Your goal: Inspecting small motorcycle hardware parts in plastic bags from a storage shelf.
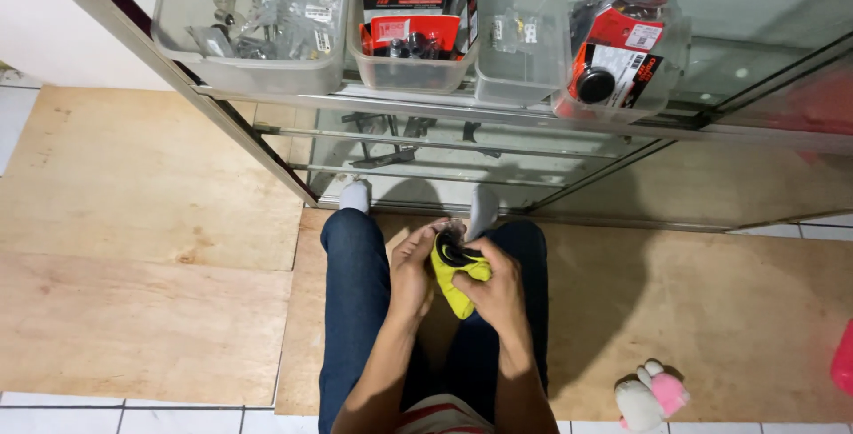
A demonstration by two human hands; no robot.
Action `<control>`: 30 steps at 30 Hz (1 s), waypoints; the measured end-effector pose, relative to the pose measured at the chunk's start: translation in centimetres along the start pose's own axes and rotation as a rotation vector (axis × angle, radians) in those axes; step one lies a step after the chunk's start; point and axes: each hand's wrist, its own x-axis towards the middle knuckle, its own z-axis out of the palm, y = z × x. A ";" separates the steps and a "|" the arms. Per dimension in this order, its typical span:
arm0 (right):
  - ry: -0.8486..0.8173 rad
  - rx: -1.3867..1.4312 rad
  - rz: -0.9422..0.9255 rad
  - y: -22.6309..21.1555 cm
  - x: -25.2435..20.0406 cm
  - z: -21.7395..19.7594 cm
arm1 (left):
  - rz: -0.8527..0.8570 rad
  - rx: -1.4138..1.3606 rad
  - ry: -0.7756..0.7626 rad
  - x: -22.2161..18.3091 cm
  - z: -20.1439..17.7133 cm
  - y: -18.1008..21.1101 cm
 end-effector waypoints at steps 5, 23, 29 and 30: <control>0.091 0.272 0.101 3.0 -0.2 -0.1 | 0.015 0.091 0.010 -0.3 -0.1 0.2; 0.108 -0.066 0.135 20.4 6.0 8.9 | 0.502 1.092 -0.448 2.8 12.1 16.3; 0.108 0.039 0.139 19.6 6.9 8.3 | 0.833 1.278 -0.783 8.4 19.8 17.3; 0.081 0.033 0.160 19.1 7.1 7.9 | 0.877 1.329 -0.819 9.4 20.8 17.1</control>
